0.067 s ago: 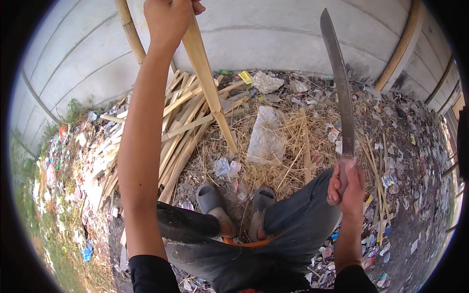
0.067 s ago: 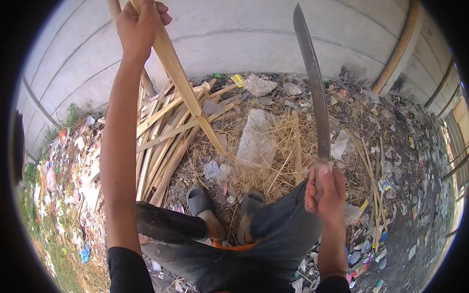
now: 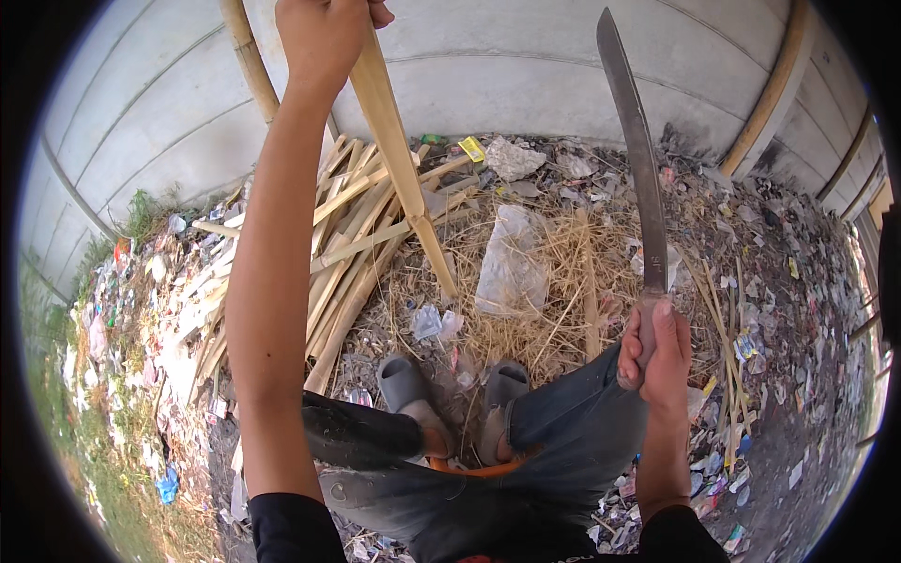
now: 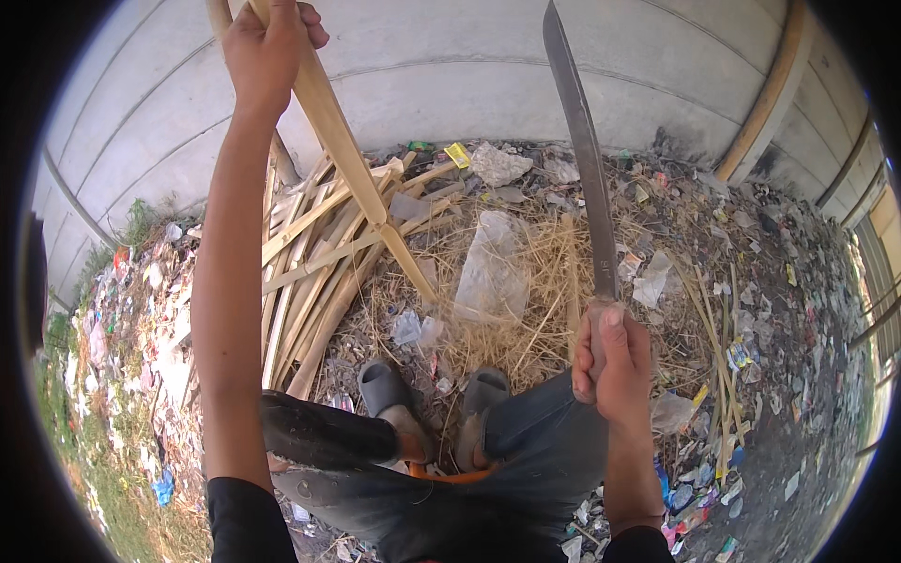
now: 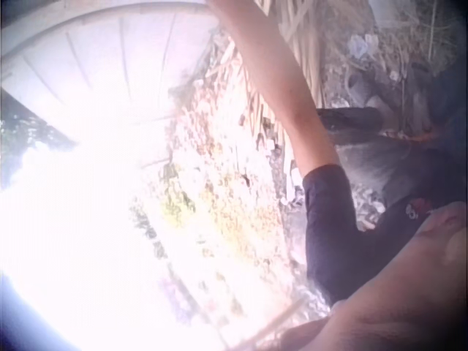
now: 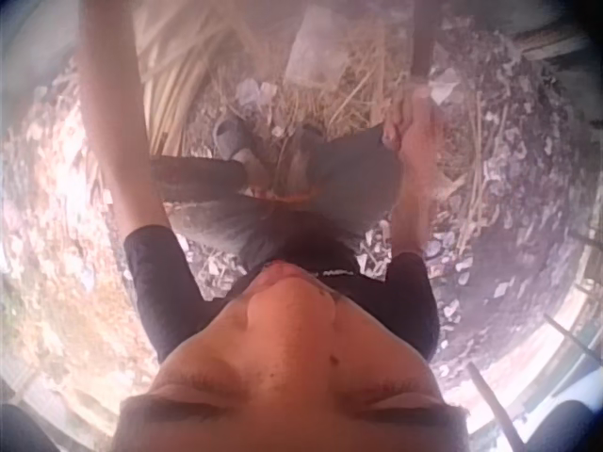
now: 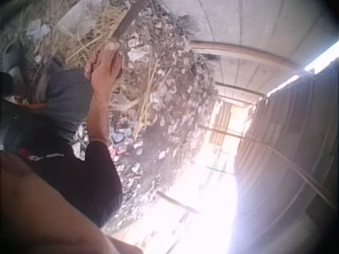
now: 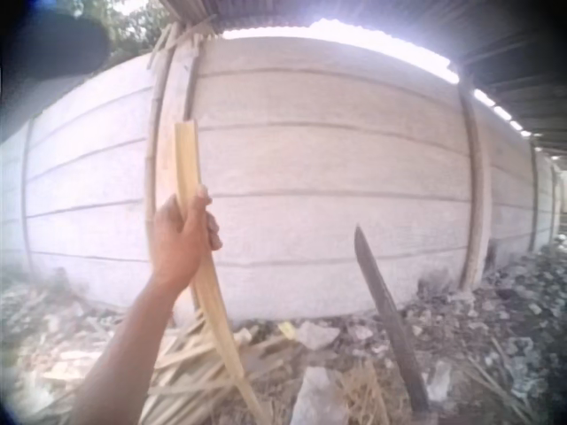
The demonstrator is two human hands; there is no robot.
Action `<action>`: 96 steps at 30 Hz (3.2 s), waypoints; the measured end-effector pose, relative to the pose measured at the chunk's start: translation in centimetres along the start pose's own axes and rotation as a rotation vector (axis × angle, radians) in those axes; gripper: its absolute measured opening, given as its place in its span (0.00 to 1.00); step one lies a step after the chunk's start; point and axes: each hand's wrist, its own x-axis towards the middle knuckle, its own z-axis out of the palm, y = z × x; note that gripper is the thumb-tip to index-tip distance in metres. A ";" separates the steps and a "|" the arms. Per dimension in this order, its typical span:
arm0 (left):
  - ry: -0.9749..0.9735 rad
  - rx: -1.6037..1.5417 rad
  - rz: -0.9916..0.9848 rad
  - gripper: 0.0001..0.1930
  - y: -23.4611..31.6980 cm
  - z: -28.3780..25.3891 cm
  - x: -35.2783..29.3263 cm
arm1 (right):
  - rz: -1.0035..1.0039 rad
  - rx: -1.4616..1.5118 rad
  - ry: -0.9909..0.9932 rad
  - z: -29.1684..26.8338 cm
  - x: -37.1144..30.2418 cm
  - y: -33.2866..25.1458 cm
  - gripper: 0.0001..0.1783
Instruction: The person sits on the ground and uses a large knife to split long bamboo poles into thin strips. They hold the bamboo vertically and strike it with the knife to separate the layers, then use a smaller tool to refine the strips.
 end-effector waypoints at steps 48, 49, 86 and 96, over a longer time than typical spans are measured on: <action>-0.105 -0.311 -0.033 0.20 -2.0 3.5 -0.1 | -0.174 0.404 -0.190 12.9 -2.7 7.4 0.33; -0.116 -0.326 -0.024 0.20 -2.1 3.6 0.0 | 0.109 0.289 -0.243 12.3 -2.9 10.5 0.34; -0.060 -0.317 -0.004 0.17 -4.8 -0.1 1.8 | 0.883 0.062 -0.252 8.3 -4.0 16.7 0.29; -0.045 -0.266 -0.020 0.18 -3.9 1.2 1.0 | 0.085 0.117 -0.292 13.4 -1.8 16.8 0.25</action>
